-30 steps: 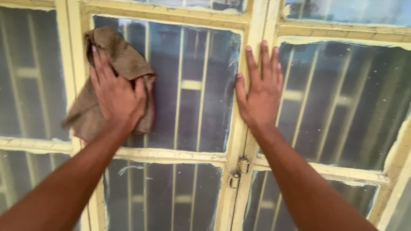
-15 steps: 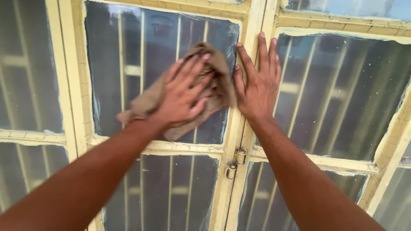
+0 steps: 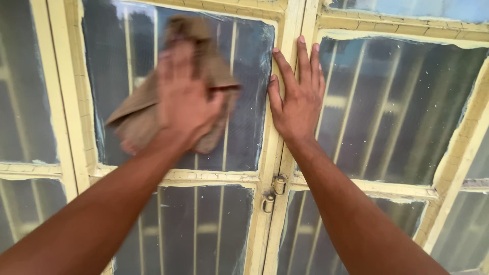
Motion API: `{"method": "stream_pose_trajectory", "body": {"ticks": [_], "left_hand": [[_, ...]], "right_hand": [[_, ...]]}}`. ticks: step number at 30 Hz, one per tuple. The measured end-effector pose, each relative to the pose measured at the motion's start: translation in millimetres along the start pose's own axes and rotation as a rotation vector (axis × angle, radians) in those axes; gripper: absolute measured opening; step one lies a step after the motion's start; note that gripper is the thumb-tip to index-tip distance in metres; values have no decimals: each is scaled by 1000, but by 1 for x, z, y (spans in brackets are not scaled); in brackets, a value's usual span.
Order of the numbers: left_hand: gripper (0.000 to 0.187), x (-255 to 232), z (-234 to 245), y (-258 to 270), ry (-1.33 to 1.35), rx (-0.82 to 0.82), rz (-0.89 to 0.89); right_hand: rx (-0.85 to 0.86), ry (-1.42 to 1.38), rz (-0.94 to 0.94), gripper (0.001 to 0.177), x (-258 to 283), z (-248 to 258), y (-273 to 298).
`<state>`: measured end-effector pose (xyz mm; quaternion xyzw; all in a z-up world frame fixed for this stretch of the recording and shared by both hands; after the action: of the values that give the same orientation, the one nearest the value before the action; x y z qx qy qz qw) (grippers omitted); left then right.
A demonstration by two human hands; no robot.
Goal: The person wipes the glass panes of a yellow window frame using a cloth while holding the window steady with their other hand.
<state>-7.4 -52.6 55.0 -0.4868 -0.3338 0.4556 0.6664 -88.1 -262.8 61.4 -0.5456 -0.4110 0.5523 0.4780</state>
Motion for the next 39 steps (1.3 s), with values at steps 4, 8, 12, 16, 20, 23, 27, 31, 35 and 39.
{"method": "stream_pose_trajectory", "body": {"ticks": [4, 8, 12, 16, 20, 23, 27, 31, 35, 39], "left_hand": [[73, -75, -11, 0, 32, -2, -311], [68, -78, -14, 27, 159, -7, -359], [76, -34, -9, 8, 127, -53, -407], [71, 46, 11, -31, 236, -56, -136], [62, 81, 7, -2, 185, -134, 36], [71, 73, -10, 38, -72, -243, 24], [74, 60, -13, 67, 69, -103, -1], [76, 61, 5, 25, 174, -156, -45], [74, 63, 21, -26, 159, -256, -86], [70, 64, 17, -4, 188, -222, -25]], "right_hand": [[-10, 19, 9, 44, -6, -4, -3], [-18, -15, 10, 55, -4, -2, 1], [-24, -16, 23, 55, 2, 6, 0], [-31, -37, 7, 48, 7, 11, 0], [-28, -48, -8, 48, 7, 11, 0], [-34, -52, -8, 47, 7, 10, 1], [-27, -50, -14, 47, 6, 9, -2], [-19, -61, -23, 47, 7, 10, 0], [4, -41, -38, 47, 7, 9, -1], [18, -20, -42, 45, 4, 4, -2]]}}
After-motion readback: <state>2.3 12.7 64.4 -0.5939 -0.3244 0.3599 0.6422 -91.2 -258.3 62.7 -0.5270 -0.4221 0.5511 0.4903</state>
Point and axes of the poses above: each hand's wrist, its own y-axis away from the middle knuckle, its own z-axis out of the back of the hand, x = y × z, the point moved 5 cm from there along -y, towards the middle knuckle, and after that the axes turned 6 degrees about z, right-handed, at the moved point
